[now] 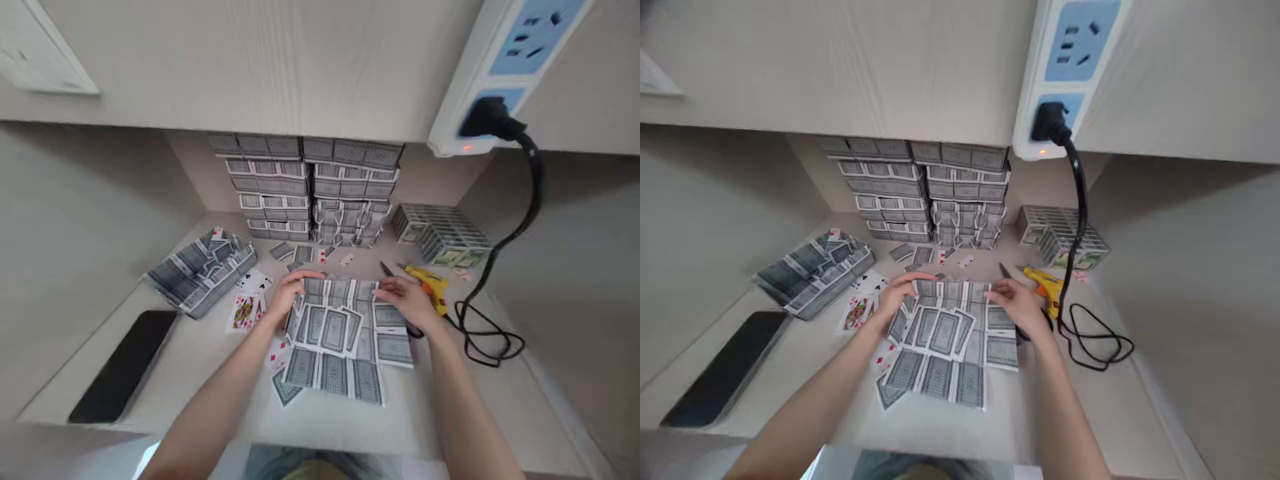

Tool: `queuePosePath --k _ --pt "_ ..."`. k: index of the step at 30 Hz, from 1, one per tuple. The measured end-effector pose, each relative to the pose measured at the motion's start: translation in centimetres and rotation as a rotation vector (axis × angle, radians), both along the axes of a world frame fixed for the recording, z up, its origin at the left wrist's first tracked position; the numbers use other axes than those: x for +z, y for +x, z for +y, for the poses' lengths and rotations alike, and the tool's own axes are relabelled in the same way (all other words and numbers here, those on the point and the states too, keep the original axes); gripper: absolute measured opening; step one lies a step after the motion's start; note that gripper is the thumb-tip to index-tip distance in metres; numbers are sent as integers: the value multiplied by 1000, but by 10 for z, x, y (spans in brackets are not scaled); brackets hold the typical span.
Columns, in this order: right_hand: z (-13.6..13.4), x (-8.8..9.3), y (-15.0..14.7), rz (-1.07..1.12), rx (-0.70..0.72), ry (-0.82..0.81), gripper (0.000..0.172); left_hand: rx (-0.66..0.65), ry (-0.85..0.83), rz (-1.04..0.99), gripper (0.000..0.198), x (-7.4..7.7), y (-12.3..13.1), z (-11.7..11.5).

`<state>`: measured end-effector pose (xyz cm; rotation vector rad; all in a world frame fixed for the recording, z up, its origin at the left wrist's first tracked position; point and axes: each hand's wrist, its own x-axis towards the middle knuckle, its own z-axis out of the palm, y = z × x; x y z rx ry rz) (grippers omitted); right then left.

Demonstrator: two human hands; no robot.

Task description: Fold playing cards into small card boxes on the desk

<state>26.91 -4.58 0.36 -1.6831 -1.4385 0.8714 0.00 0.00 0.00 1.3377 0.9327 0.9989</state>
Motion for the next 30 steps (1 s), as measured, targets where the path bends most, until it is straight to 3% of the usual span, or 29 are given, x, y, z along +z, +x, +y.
queuePosePath --k 4,7,12,14,21,30 --pt "-4 1 8 107 -76 -43 34 132 -19 -51 44 0 -13 7" --pt "-8 4 3 411 -109 -176 38 197 -72 -123 45 -2 -17 13" --pt "-16 10 -12 683 100 -420 26 211 -119 -134 44 -3 -16 15" --pt "-17 6 -16 657 132 -414 23 219 -104 -119 39 -2 -15 13" --pt "-13 -19 -25 428 19 -196 20 201 -34 -133 34 -6 -15 11" --pt "-10 -17 -28 363 -58 -157 22 50 -15 -43 44 -8 -14 11"
